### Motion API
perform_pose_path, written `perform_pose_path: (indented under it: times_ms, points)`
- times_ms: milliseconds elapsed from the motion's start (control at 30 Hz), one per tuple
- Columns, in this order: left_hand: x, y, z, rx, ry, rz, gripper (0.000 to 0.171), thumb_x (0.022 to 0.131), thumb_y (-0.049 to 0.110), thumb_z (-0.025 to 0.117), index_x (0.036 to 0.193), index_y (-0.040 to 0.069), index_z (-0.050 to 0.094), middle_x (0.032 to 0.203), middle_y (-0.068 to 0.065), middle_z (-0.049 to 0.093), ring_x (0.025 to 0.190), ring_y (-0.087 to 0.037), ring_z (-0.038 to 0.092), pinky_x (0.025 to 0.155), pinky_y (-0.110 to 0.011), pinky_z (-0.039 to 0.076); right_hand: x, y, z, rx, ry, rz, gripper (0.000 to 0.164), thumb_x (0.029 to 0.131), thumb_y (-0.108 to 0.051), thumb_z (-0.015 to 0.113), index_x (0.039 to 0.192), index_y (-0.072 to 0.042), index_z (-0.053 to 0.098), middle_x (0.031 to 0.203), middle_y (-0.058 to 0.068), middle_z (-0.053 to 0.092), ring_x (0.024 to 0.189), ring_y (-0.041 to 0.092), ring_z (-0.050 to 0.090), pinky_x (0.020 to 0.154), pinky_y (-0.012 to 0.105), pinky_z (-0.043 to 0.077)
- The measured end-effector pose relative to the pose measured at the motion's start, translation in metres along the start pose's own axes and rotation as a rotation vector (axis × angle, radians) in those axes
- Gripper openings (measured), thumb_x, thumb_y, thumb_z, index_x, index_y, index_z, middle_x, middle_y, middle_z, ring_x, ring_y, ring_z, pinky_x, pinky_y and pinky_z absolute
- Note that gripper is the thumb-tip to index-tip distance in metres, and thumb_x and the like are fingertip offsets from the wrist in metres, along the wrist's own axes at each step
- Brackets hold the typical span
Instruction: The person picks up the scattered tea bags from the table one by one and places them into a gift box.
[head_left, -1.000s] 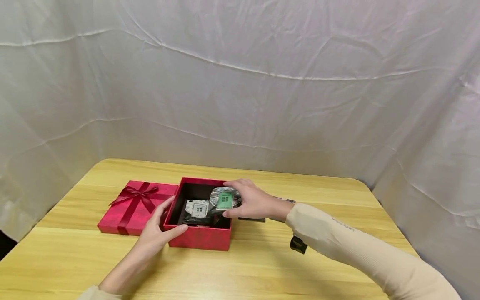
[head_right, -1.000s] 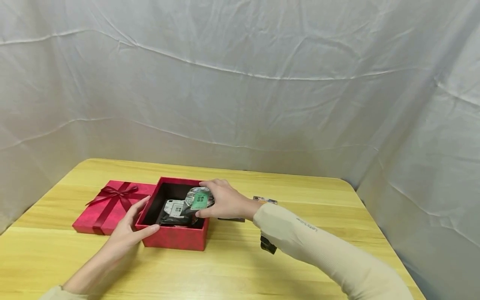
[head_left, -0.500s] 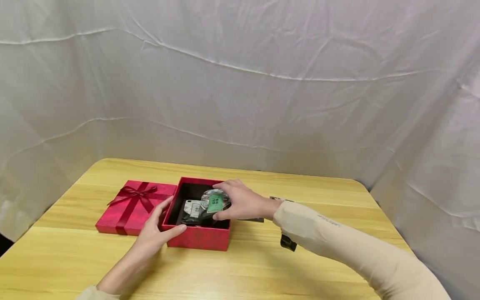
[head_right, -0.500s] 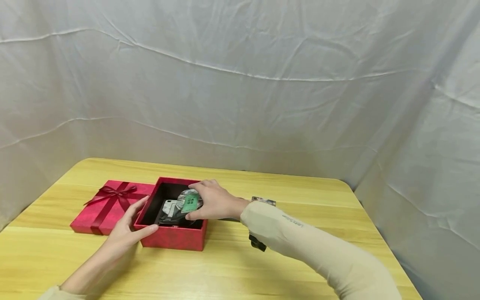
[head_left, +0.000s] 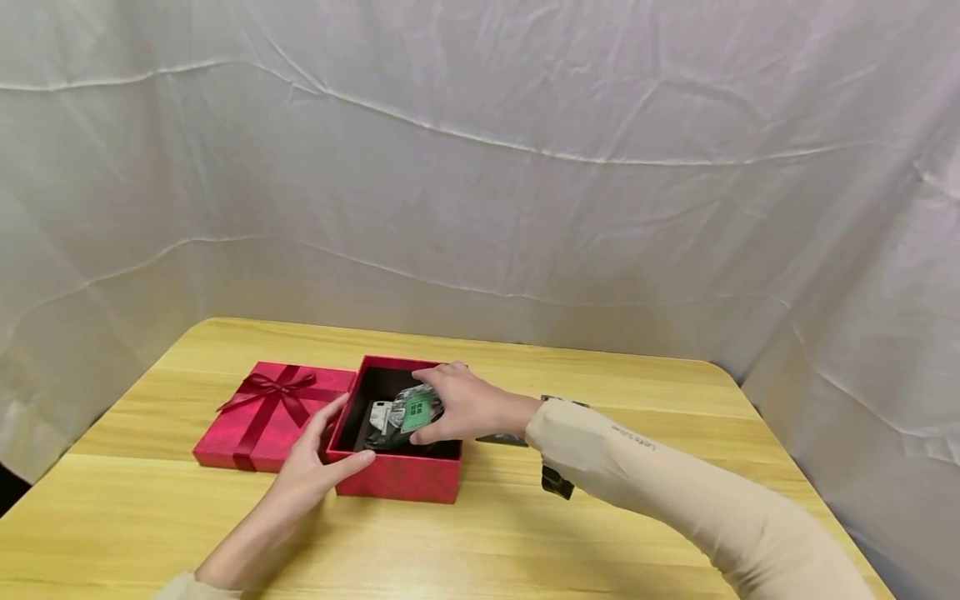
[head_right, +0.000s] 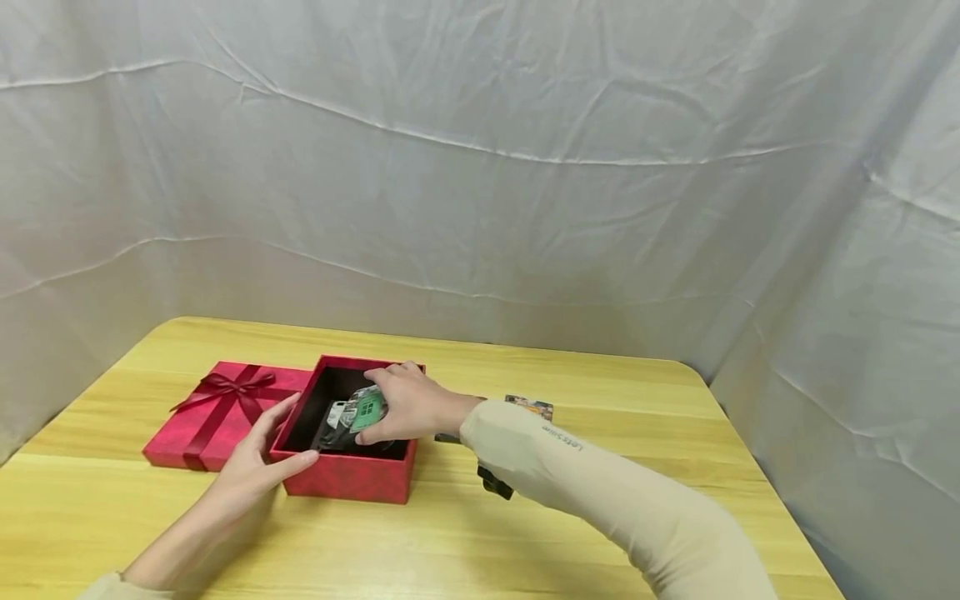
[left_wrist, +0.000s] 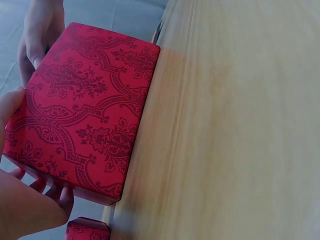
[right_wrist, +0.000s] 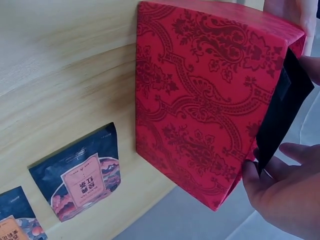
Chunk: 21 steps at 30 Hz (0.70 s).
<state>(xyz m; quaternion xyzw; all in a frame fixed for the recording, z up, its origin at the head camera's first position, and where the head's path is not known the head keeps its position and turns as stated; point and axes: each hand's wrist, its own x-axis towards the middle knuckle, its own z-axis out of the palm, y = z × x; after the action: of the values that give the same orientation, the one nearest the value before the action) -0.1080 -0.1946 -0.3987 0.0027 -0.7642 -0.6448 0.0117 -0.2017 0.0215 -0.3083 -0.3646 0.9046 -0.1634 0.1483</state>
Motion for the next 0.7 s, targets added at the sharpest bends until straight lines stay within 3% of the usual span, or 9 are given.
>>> perform_pose_path:
  times_ms: [300, 533, 700]
  points:
    - [0.000, 0.000, -0.001, -0.019, -0.004, 0.003, 0.080, 0.086, 0.013, 0.072, 0.152, 0.016, 0.025, 0.144, -0.017, 0.035, 0.123, -0.036, 0.041, 0.086, -0.026, 0.045, 0.006, -0.001, 0.006, -0.023, 0.042, -0.022, 0.079, 0.079, -0.041, 0.076, 0.145, -0.009, 0.043, 0.141, 0.010, 0.046, 0.127, 0.024, 0.038, 0.102, 0.039, 0.036]
    - [-0.001, 0.001, -0.001, -0.020, -0.011, -0.011, 0.080, 0.087, 0.013, 0.071, 0.152, 0.015, 0.024, 0.143, -0.018, 0.036, 0.123, -0.037, 0.041, 0.086, -0.026, 0.046, 0.011, -0.003, 0.009, -0.063, 0.049, -0.032, 0.069, 0.083, -0.042, 0.073, 0.142, -0.014, 0.049, 0.145, 0.009, 0.043, 0.133, 0.025, 0.033, 0.107, 0.046, 0.028]
    - [0.000, 0.002, 0.000, -0.023, -0.009, -0.022, 0.081, 0.087, 0.014, 0.072, 0.152, 0.016, 0.023, 0.143, -0.018, 0.036, 0.123, -0.037, 0.042, 0.086, -0.027, 0.046, 0.010, 0.005, 0.009, 0.009, 0.089, -0.058, 0.059, 0.088, -0.036, 0.069, 0.140, -0.013, 0.051, 0.144, 0.008, 0.044, 0.134, 0.024, 0.033, 0.107, 0.045, 0.030]
